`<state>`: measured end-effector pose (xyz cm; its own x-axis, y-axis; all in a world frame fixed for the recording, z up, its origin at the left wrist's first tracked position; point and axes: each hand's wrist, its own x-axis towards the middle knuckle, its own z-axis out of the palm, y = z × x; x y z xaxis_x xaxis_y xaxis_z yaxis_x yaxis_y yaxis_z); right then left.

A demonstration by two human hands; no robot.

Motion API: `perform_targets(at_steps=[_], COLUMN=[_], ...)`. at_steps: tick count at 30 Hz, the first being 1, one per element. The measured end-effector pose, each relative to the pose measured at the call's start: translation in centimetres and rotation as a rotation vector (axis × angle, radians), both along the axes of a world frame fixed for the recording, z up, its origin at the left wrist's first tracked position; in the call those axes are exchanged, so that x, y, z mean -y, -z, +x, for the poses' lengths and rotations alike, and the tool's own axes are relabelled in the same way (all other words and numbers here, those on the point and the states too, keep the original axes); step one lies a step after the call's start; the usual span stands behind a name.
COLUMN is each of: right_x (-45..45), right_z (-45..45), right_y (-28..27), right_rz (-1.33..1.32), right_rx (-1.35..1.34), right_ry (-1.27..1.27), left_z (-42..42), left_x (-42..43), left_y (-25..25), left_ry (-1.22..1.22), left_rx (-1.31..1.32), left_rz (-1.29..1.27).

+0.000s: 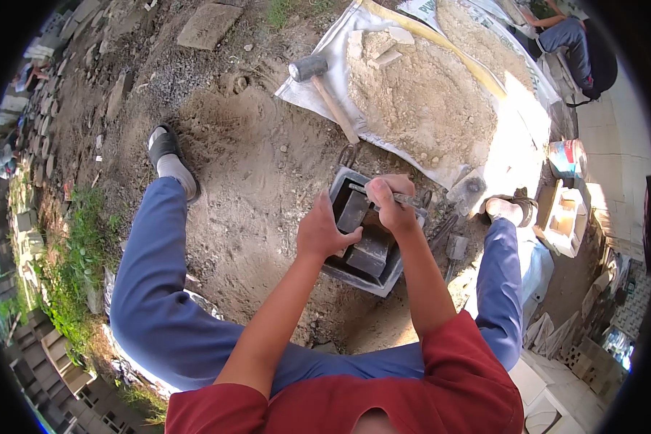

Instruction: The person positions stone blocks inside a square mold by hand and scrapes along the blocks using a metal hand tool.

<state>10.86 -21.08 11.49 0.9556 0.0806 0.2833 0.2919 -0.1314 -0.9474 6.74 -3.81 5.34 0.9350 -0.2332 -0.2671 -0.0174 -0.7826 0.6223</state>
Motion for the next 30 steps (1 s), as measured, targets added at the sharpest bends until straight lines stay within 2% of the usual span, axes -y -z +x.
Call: perform_targets(at_steps=[2,4,9,14,16,20,24,30], right_x=[0.2,0.4,1.8,2.3,1.9,1.7,1.5,1.4], right_z=[0.0,-0.4,-1.6,-2.9,-3.0,-2.9,-1.6,-1.0], right_y=[0.4,-1.1,-5.3,-6.2,-7.1,-6.5,-1.1,-3.3], right_rz=[-0.047,0.004,0.149,0.122,0.048,0.029,0.070,0.088], right_rx=[0.078,-0.141,-0.113,-0.095,-0.014,0.048,-0.084,-0.159], right_ry=[0.006,-0.007,-0.005,0.049,0.062,0.078,0.056,0.061], left_z=[-0.2,-0.6,-0.5,-0.7,-0.8,-0.8,-0.9,-0.6], left_x=[0.2,0.0,0.4,0.6,0.7,0.7,0.8,0.5], left_y=[0.5,0.7,0.4,0.5,0.9,1.5,0.1,1.0], left_ry=[0.010,0.032,-0.010,0.010,-0.010,-0.007,-0.029,-0.033], left_rx=[0.032,0.053,0.095,0.077,0.180,0.170,0.114,0.147], left_rz=[0.011,0.031,0.049,0.054,0.054,0.046,0.035,0.091])
